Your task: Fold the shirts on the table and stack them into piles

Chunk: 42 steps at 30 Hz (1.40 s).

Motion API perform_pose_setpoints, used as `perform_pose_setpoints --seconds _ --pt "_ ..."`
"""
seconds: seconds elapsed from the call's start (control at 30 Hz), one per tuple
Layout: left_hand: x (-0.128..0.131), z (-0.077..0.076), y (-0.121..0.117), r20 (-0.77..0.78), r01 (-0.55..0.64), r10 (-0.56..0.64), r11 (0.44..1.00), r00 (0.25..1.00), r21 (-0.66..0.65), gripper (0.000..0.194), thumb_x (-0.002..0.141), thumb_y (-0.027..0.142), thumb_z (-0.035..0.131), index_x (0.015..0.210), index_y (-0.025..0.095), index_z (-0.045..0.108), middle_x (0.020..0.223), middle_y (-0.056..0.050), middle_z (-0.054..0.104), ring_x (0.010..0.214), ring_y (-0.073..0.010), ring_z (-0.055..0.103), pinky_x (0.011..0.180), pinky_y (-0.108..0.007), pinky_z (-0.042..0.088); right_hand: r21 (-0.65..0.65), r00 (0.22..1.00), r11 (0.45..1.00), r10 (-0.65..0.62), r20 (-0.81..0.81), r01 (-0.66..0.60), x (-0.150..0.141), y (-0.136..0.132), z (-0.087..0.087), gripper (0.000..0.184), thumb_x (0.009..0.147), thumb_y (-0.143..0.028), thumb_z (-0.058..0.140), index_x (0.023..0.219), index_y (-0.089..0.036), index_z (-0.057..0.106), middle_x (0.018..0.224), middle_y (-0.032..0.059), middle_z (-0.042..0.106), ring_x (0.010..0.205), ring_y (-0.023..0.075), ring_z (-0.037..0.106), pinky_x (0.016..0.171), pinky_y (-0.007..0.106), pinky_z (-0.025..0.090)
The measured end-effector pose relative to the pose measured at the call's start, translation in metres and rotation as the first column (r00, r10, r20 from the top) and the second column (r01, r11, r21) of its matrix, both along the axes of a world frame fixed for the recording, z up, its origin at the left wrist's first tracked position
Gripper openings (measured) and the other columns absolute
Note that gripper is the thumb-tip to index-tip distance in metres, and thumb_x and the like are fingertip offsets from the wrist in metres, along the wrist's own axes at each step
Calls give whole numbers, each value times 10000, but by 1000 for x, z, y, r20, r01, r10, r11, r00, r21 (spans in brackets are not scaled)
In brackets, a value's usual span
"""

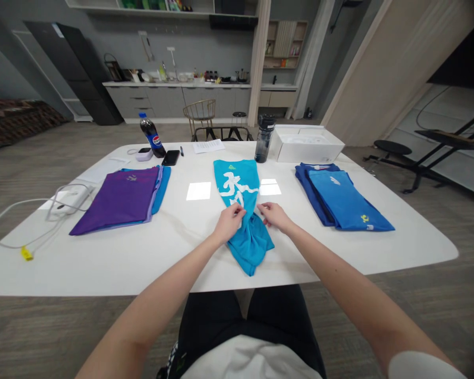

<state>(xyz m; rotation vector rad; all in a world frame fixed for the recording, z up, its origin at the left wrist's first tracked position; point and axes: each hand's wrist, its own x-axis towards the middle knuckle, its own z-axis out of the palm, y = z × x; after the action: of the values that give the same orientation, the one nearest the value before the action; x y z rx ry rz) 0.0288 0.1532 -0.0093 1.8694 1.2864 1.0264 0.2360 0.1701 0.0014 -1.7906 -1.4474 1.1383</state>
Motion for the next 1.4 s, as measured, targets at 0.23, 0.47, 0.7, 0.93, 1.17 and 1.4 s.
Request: perform_pose_setpoints --seconds 0.23,0.47,0.7,0.93,1.17,1.4 --pt "-11 -1 -10 107 -182 190 980 976 -81 175 969 339 501 868 214 570 866 -20 642 821 -176 608 790 -303 477 -86 963 976 -214 -166 202 -20 98 -1 389 954 -492 622 900 -107 641 698 86 673 498 135 593 417 218 400" --pt "15 22 -13 -441 -109 170 981 882 159 422 921 550 590 1173 211 593 1174 -156 642 1110 -340 613 929 -456 472 73 938 936 -346 27 344 -28 169 -9 260 812 -334 744 919 -103 695 824 139 724 838 246 697 668 278 527" --pt "42 20 22 -595 -13 -21 998 803 -54 215 989 264 475 1097 184 644 1040 -196 688 992 -337 678 820 -446 502 131 894 899 -433 114 419 -18 227 -17 240 712 -229 798 896 -89 732 970 201 736 945 298 702 819 354 551" --pt "33 33 28 263 16 11 995 965 -98 286 1033 460 433 1087 258 628 1074 -50 712 1023 -216 660 955 -355 501 309 881 825 -435 -189 473 -17 247 31 302 830 -271 686 1036 -61 753 898 94 749 826 209 690 715 269 549" --pt "-38 18 12 645 -118 493 837 584 -534 293 975 377 400 1123 217 595 1173 -100 708 1078 -237 682 921 -413 568 318 859 931 305 -411 -178 -127 241 75 419 956 -318 621 1352 -181 636 1155 78 727 932 155 694 879 323 575" --pt "-126 11 6 18 -415 415 906 910 80 385 903 250 538 1285 243 586 1349 -96 602 1316 -241 540 1144 -415 423 415 964 870 235 125 -266 -127 189 24 216 921 -235 642 1078 -132 750 1043 84 732 911 181 657 942 344 515"
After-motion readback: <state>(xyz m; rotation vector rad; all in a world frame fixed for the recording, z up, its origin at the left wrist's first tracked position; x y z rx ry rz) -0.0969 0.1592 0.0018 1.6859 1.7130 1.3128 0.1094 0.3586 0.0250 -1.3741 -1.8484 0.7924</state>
